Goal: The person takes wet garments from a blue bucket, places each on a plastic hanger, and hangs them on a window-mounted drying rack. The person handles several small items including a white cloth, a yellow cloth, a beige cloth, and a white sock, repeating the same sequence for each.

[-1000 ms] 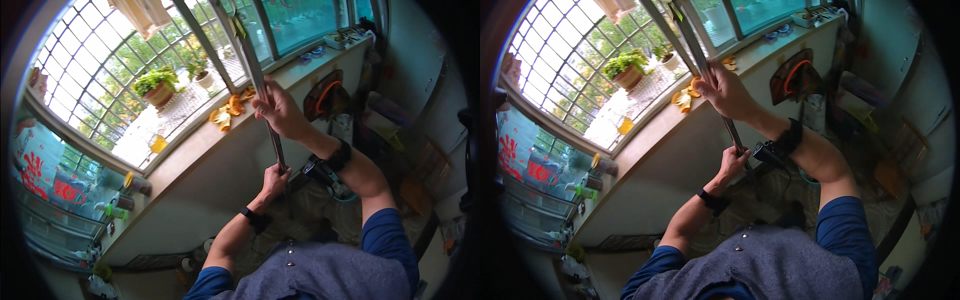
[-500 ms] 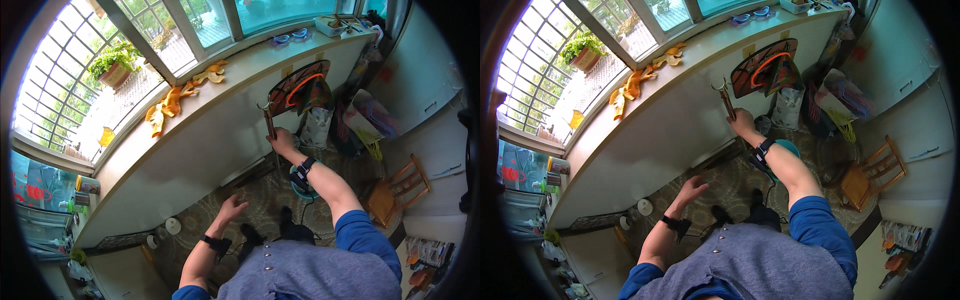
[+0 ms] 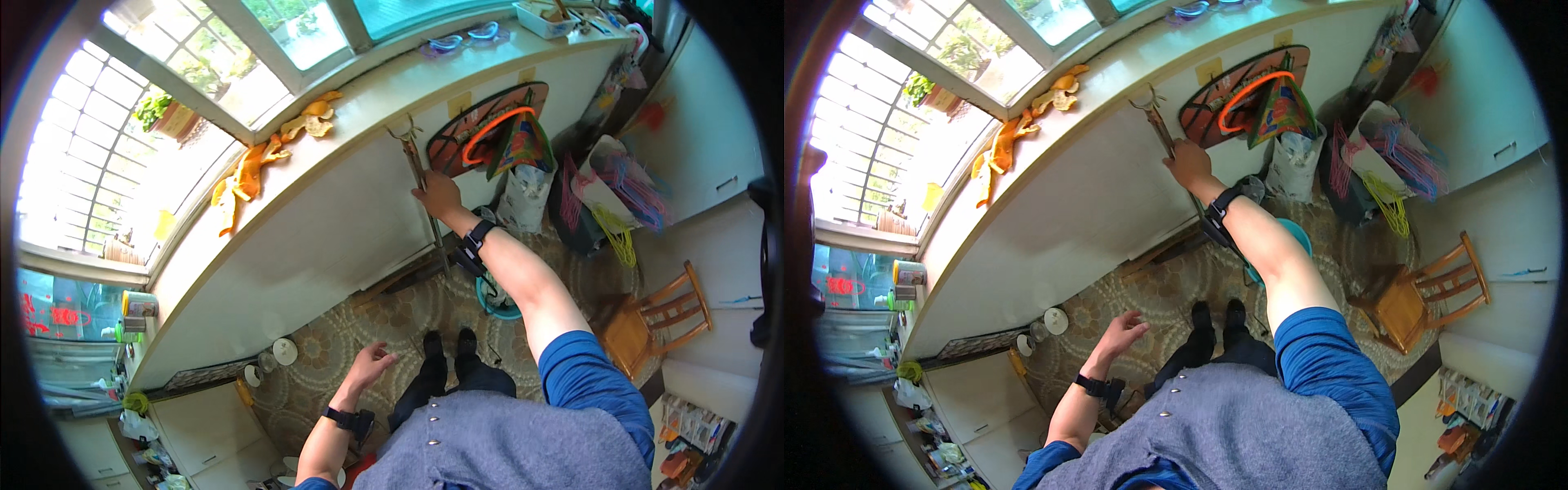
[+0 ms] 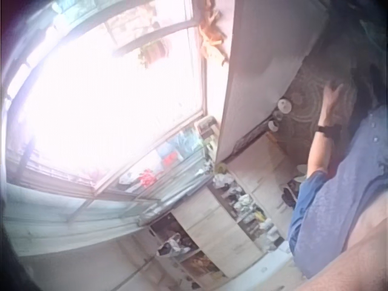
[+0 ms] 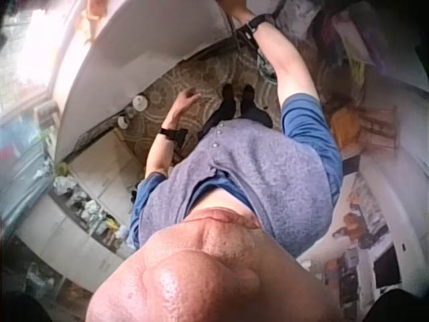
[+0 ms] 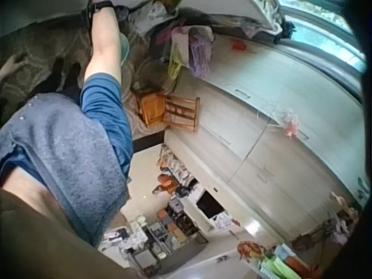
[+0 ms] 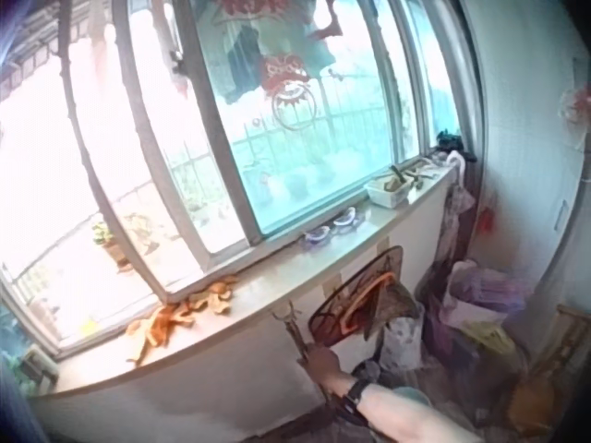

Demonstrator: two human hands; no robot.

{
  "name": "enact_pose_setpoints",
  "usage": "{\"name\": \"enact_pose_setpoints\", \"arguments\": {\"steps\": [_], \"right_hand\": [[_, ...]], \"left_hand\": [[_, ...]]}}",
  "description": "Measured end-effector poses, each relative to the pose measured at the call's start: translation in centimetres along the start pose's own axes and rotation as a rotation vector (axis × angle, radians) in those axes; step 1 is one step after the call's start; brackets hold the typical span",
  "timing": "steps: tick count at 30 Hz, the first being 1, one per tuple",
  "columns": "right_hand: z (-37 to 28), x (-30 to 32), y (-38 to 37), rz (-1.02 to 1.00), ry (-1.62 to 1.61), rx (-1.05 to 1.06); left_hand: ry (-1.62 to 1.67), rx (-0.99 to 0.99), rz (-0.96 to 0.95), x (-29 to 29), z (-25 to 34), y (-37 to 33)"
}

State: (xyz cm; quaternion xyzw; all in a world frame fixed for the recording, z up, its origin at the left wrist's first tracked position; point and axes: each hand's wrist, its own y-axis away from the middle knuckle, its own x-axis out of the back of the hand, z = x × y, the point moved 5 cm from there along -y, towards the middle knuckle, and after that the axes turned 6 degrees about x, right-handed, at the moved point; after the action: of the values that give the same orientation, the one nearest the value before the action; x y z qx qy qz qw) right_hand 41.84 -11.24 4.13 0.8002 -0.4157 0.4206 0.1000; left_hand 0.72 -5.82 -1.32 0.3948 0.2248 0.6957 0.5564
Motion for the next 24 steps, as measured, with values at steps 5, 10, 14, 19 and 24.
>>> {"name": "enact_pose_setpoints", "arguments": {"steps": [5, 10, 14, 19, 24], "right_hand": [[2.8, 0.7, 2.0, 0.011, -0.025, -0.013], [13.3, 3.3, 10.0, 0.037, -0.184, -0.278], [16.1, 3.1, 10.6, 0.146, -0.339, -0.256], [8.0, -0.5, 2.5, 0.022, -0.398, 0.356], [15.6, 1.7, 6.8, 0.19, -0.392, 0.403]], "left_hand": [[-0.08, -0.004, -0.099, -0.3, 0.7, -2.9], [-0.209, -0.024, -0.222, -2.0, 2.0, -5.7], [-0.204, -0.258, 0.163, -2.2, 12.4, -15.5], [-0.216, -0.692, 0.629, -0.8, 28.2, -28.3], [0.012, -0.49, 0.664, 1.2, 26.1, -27.4]]}}
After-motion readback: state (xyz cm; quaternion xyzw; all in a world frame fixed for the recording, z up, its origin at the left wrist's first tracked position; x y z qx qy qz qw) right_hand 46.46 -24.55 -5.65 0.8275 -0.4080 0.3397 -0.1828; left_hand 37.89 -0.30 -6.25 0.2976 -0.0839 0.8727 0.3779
